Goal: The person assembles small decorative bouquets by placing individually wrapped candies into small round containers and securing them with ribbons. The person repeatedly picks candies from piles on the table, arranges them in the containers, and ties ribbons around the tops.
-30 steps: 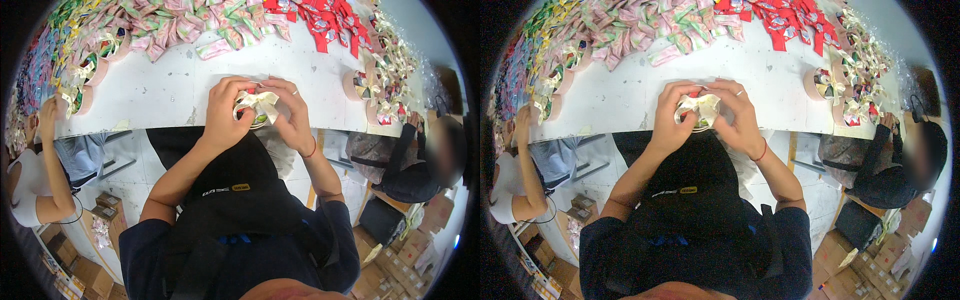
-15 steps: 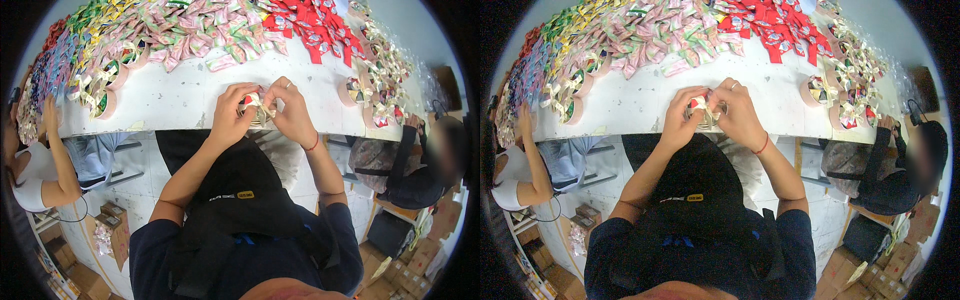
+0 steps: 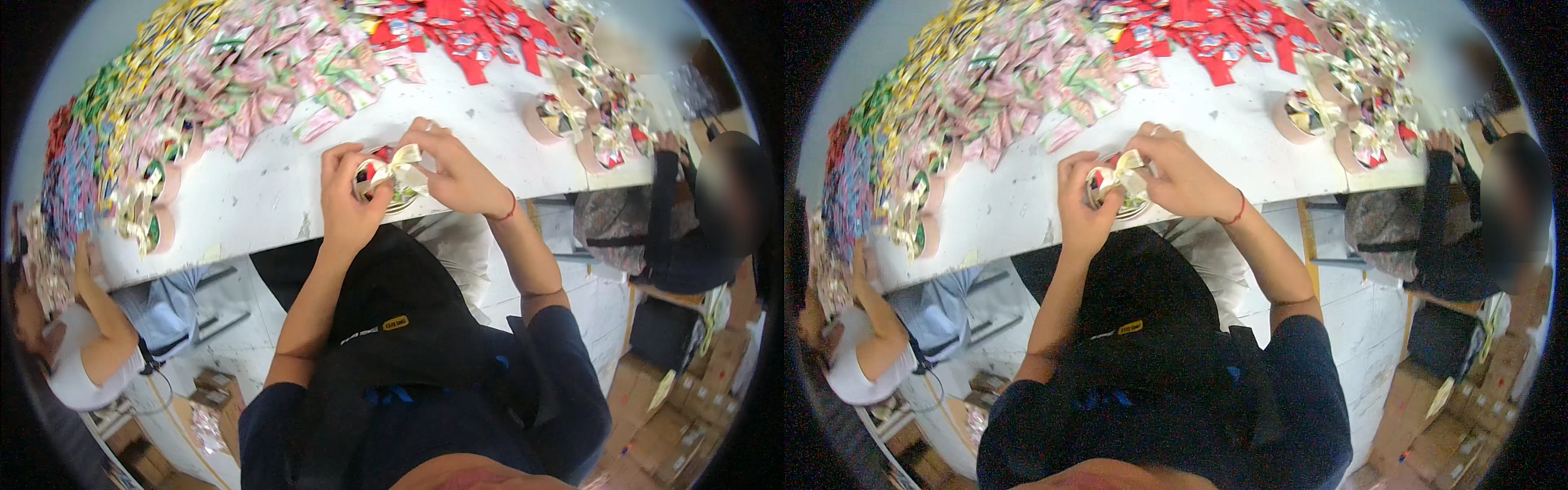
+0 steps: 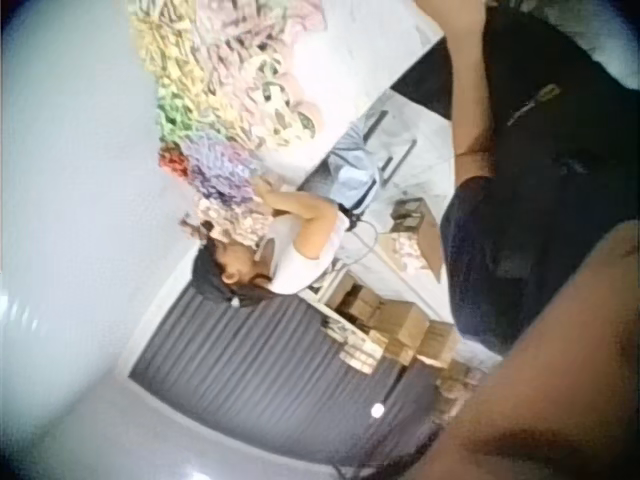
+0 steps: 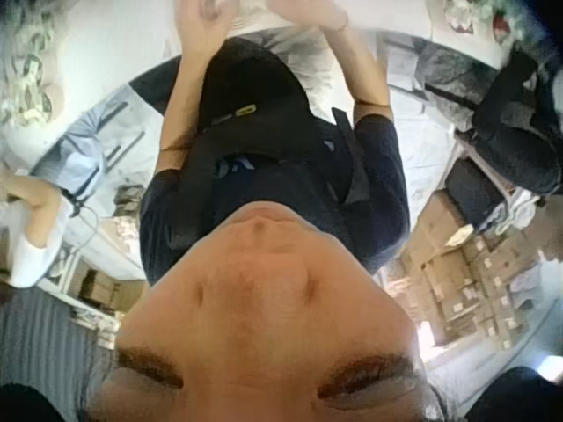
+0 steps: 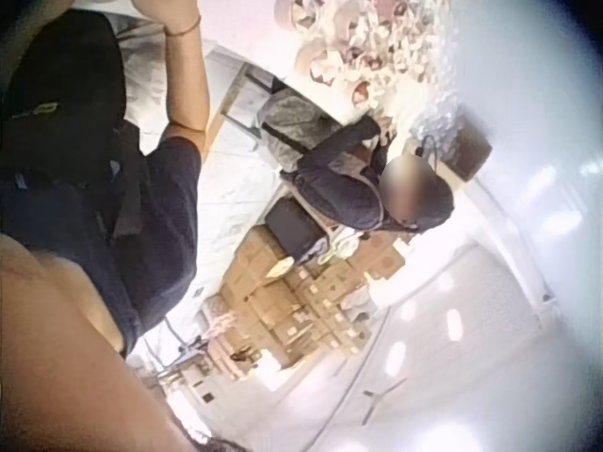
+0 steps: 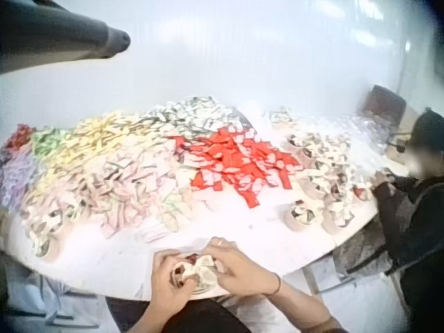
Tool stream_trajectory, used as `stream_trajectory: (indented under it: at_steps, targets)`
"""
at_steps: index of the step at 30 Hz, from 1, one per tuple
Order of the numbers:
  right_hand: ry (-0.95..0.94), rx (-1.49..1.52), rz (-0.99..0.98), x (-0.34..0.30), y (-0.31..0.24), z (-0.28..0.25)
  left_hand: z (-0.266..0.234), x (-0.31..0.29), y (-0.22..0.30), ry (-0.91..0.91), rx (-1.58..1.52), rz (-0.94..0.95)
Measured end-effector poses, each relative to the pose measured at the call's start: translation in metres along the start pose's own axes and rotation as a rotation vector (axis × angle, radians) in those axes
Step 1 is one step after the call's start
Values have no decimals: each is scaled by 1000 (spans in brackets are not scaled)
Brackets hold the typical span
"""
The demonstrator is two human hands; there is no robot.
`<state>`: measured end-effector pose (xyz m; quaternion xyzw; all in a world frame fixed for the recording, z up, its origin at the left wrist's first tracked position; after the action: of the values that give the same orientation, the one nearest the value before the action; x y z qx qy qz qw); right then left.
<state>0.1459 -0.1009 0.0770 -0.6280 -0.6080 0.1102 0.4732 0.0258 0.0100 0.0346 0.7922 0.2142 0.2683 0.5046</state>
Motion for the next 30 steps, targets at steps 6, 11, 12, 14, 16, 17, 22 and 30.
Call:
stream_trajectory:
  at_steps: [6,11,12,14,16,17,22,30]
  targets:
    - [-267,-175,-102,6,-2,-1,2,-4,-1,45,42,102]
    - [-25,-159,-33,-2,-1,14,12,-1,0,18,31,74]
    - [84,-118,14,-6,2,14,15,-1,2,2,28,79]
    - [237,-74,-8,-15,9,9,18,3,1,-26,31,95]
    - [399,-156,-28,-30,1,-5,23,8,0,-56,55,131]
    - [400,-160,-31,-39,-3,-8,30,12,-2,-118,58,108]
    - [431,-244,98,-90,1,-30,94,25,15,-508,-129,-83]
    - [789,-454,314,-186,8,-108,185,57,57,-655,-370,-67]
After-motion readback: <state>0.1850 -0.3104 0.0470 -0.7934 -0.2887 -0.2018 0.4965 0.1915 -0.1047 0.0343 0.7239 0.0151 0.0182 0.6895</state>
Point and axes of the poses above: each hand's wrist, its own x-axis towards the middle knuckle, its own z-axis out of the palm, y = z × x, the point moved 5 cm from there along x, towards the middle knuckle, and after that the axes turned 10 degrees about -z, right-handed, at the moved point
